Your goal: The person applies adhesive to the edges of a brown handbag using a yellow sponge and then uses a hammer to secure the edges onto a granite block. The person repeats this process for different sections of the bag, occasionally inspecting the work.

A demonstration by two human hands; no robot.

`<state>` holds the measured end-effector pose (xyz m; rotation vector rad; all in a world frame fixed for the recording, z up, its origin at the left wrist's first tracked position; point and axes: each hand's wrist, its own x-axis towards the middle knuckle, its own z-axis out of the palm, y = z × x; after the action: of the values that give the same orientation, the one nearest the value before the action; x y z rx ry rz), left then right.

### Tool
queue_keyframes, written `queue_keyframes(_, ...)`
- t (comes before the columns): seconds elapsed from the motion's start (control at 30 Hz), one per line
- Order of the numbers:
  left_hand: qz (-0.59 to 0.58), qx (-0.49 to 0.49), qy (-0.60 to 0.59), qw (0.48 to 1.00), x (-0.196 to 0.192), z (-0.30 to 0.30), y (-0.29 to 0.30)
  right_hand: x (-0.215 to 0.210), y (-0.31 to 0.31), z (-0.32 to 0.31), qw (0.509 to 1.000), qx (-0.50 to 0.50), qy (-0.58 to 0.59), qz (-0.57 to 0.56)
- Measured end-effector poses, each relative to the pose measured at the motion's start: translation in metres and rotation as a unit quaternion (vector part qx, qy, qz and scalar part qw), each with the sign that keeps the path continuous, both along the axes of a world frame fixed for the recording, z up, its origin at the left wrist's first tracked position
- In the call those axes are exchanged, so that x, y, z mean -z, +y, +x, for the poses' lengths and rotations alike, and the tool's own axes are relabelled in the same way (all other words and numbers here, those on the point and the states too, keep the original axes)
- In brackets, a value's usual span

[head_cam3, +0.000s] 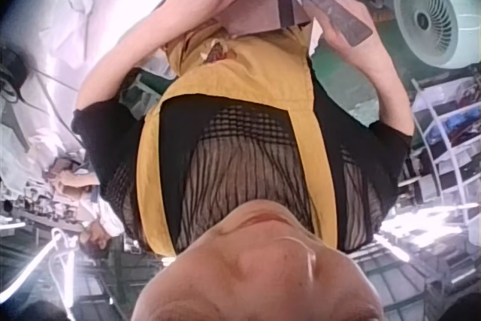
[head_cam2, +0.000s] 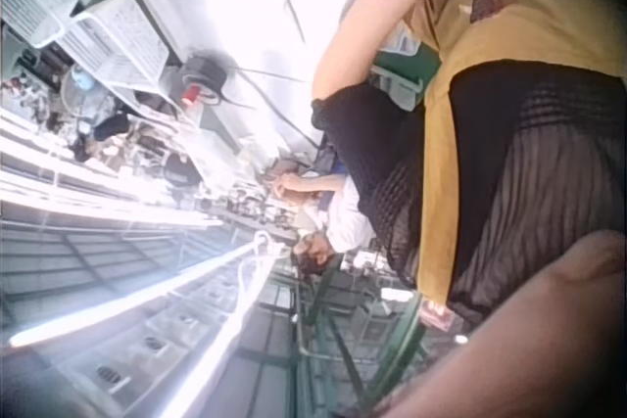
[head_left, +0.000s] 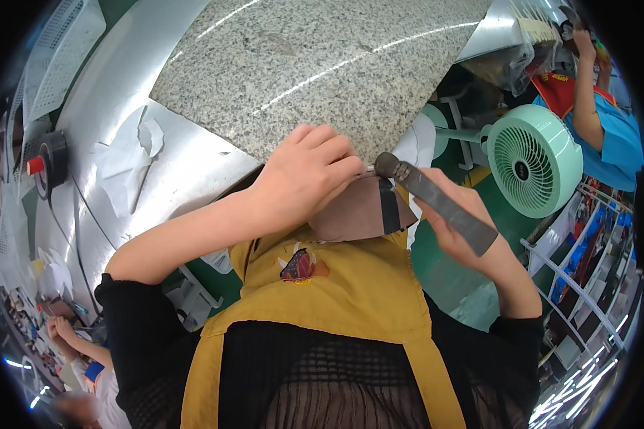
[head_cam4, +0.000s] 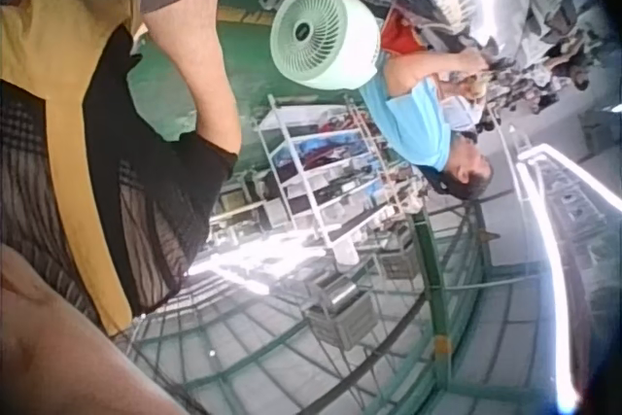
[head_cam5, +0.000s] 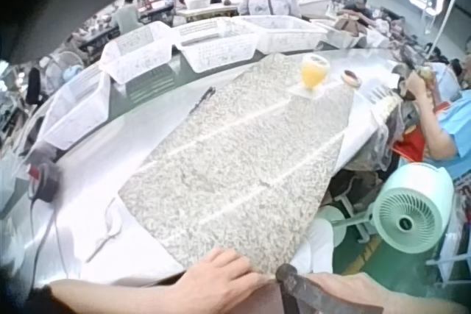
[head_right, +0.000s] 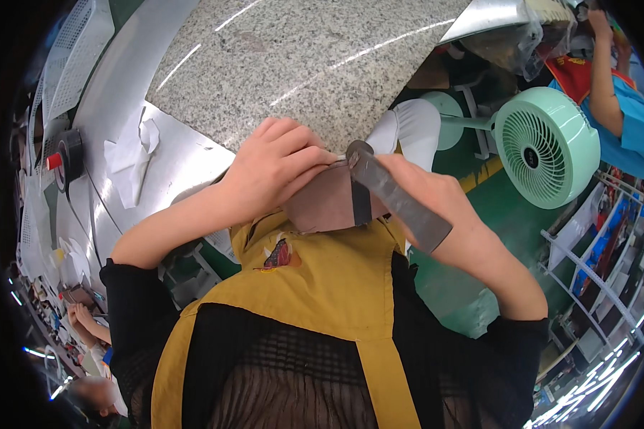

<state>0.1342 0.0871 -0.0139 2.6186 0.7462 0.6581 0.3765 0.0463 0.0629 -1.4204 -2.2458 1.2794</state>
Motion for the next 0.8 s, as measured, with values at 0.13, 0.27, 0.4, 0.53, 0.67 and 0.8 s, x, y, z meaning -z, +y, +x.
queue_keyframes(0.13, 0.090, 0.028, 0.001, 0.996, 0.002, -0.003, -0.001, 0.000, 0.001, 0.002, 0.998, 0.008, 0.027, 0.054)
queue_keyframes(0.27, 0.114, 0.022, -0.011, 0.993, 0.006, -0.001, -0.001, 0.000, -0.001, -0.004, 0.999, -0.006, 0.004, 0.045)
queue_keyframes(0.4, 0.120, 0.018, -0.020, 0.992, 0.009, -0.003, -0.003, -0.013, 0.004, 0.000, 0.999, 0.019, 0.025, -0.018)
queue_keyframes(0.53, 0.131, 0.008, -0.024, 0.991, 0.009, -0.002, -0.003, 0.003, 0.005, -0.008, 0.998, -0.050, -0.021, 0.015)
queue_keyframes(0.67, -0.015, -0.027, -0.029, 0.999, 0.003, -0.008, -0.002, -0.009, 0.008, -0.014, 0.999, -0.027, -0.019, -0.043)
queue_keyframes(0.8, 0.074, 0.006, -0.033, 0.997, 0.007, -0.012, -0.002, -0.003, 0.009, -0.009, 0.999, -0.022, 0.009, 0.021)
